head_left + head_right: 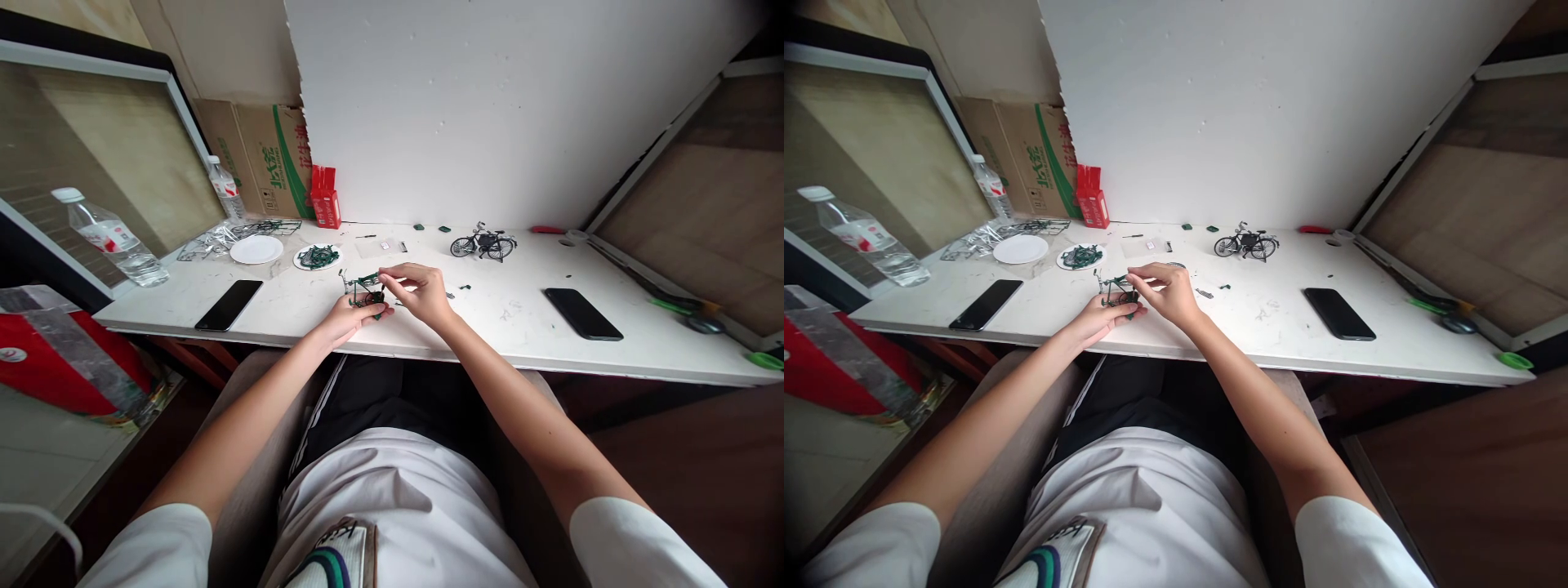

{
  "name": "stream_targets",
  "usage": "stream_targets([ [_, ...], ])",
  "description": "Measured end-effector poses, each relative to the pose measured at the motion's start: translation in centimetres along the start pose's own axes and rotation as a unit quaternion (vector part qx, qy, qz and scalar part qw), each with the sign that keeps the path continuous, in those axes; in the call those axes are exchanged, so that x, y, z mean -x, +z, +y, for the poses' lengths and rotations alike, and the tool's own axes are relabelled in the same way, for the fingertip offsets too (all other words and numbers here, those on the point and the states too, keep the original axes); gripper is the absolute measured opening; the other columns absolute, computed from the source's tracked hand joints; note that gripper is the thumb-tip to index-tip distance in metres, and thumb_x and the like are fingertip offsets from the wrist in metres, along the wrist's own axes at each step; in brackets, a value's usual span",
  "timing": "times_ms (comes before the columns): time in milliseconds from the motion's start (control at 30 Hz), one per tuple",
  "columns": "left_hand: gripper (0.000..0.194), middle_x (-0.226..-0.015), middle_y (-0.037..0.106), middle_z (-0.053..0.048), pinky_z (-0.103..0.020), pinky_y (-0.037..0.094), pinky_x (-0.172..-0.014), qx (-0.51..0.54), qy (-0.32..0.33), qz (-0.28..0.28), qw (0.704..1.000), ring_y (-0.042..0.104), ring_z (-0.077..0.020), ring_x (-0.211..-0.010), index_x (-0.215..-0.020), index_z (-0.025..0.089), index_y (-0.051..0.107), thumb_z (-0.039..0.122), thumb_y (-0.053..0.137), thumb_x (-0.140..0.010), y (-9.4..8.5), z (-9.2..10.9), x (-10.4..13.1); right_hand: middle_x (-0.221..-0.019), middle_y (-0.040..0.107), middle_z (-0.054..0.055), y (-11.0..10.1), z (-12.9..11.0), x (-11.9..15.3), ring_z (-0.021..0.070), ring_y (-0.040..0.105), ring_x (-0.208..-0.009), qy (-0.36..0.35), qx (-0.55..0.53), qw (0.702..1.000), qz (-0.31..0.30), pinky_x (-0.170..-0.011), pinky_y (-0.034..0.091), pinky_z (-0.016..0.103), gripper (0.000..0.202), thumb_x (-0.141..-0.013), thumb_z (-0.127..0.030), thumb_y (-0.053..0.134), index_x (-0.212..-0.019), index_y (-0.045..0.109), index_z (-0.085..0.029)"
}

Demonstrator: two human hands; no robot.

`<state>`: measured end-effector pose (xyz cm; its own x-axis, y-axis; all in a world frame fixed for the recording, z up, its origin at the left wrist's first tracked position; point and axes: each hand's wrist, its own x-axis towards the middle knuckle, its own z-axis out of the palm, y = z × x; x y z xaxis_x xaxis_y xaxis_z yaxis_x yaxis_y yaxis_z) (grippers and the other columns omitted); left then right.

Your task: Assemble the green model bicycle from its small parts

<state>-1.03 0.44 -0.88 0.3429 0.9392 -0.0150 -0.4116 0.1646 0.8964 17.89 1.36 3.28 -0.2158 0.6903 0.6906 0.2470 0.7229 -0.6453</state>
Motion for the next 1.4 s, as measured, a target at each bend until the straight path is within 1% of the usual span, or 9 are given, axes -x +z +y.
stream_targets([
  [133,0.034,-0.093,0.079,-0.008,-0.045,0.054,-0.111,-0.001,0.001,0.0,1.0,0.079,-0.0241,-0.097,-0.092,0.01,0.078,0.019,0.098,-0.065,-0.1,-0.1,0.0,-0.107,0.083,0.008,-0.1,0.0,0.0,0.0273,0.081,-0.096,0.055,-0.047,0.997,-0.008,-0.084,0.069,0.038,0.039,-0.088,-0.056,0.08,-0.106,0.085,-0.022],
  [333,0.036,-0.093,0.079,-0.008,-0.045,0.054,-0.109,0.001,-0.001,0.0,1.0,0.079,-0.0244,-0.095,-0.092,0.01,0.078,0.019,0.098,-0.064,-0.2,-0.3,-0.1,-0.088,0.082,0.009,0.2,0.7,0.1,0.025,0.079,-0.079,0.084,-0.068,0.994,0.028,-0.072,0.067,0.036,0.044,-0.075,-0.06,0.089,-0.087,0.079,-0.019],
  [467,0.036,-0.096,0.079,-0.009,-0.045,0.054,-0.109,-0.012,-0.001,-0.003,1.0,0.079,-0.0244,-0.096,-0.095,0.01,0.078,0.02,0.097,-0.066,-0.3,-0.3,-0.2,-0.091,0.083,0.008,0.0,0.5,0.1,0.0237,0.079,-0.081,0.053,-0.04,0.998,0.023,-0.072,0.067,0.035,0.044,-0.081,-0.061,0.084,-0.097,0.083,-0.02],
  [567,0.033,-0.096,0.079,-0.009,-0.045,0.053,-0.11,-0.011,0.006,-0.006,1.0,0.079,-0.0247,-0.096,-0.094,0.01,0.078,0.02,0.096,-0.068,-0.3,-0.3,-0.2,-0.106,0.083,0.009,-0.3,0.0,0.0,0.0254,0.079,-0.095,0.013,-0.008,1.0,-0.008,-0.077,0.068,0.035,0.039,-0.091,-0.059,0.076,-0.106,0.085,-0.023],
  [700,0.032,-0.094,0.078,-0.009,-0.046,0.053,-0.111,0.0,0.011,-0.002,1.0,0.079,-0.0248,-0.095,-0.09,0.01,0.078,0.02,0.097,-0.067,-0.2,-0.2,-0.1,-0.116,0.082,0.007,-0.2,-0.3,-0.1,0.0285,0.079,-0.107,0.033,-0.032,0.998,-0.033,-0.087,0.069,0.039,0.039,-0.092,-0.057,0.074,-0.111,0.086,-0.025],
  [867,0.034,-0.096,0.079,-0.009,-0.047,0.052,-0.112,-0.009,0.009,-0.003,1.0,0.079,-0.0243,-0.097,-0.094,0.01,0.078,0.02,0.097,-0.067,-0.3,-0.4,-0.1,-0.102,0.084,0.009,0.0,0.1,-0.1,0.0291,0.081,-0.095,0.093,-0.093,0.991,-0.01,-0.088,0.069,0.041,0.042,-0.08,-0.058,0.086,-0.098,0.086,-0.02],
  [1100,0.037,-0.098,0.079,-0.01,-0.047,0.051,-0.112,-0.026,0.004,0.002,1.0,0.079,-0.0248,-0.099,-0.096,0.01,0.078,0.021,0.098,-0.066,-0.5,-0.5,-0.1,-0.082,0.08,0.009,0.4,0.8,0.2,0.0229,0.078,-0.073,0.101,-0.107,0.988,0.039,-0.067,0.065,0.033,0.049,-0.069,-0.062,0.093,-0.08,0.076,-0.017],
  [1267,0.036,-0.098,0.079,-0.009,-0.046,0.051,-0.112,-0.018,0.004,0.003,1.0,0.079,-0.0243,-0.098,-0.095,0.011,0.078,0.021,0.098,-0.066,-0.4,-0.4,-0.1,-0.077,0.078,0.005,0.4,0.5,0.2,0.0201,0.074,-0.07,0.06,-0.04,0.997,0.032,-0.066,0.064,0.032,0.046,-0.077,-0.064,0.086,-0.092,0.079,-0.02],
  [1400,0.035,-0.095,0.077,-0.007,-0.047,0.051,-0.113,-0.011,0.018,-0.001,1.0,0.079,-0.0241,-0.096,-0.094,0.011,0.078,0.021,0.097,-0.066,-0.2,-0.4,-0.1,-0.1,0.083,0.009,-0.2,-0.3,0.1,0.0228,0.077,-0.086,-0.009,0.023,1.0,-0.001,-0.076,0.066,0.034,0.038,-0.091,-0.059,0.076,-0.099,0.085,-0.023],
])
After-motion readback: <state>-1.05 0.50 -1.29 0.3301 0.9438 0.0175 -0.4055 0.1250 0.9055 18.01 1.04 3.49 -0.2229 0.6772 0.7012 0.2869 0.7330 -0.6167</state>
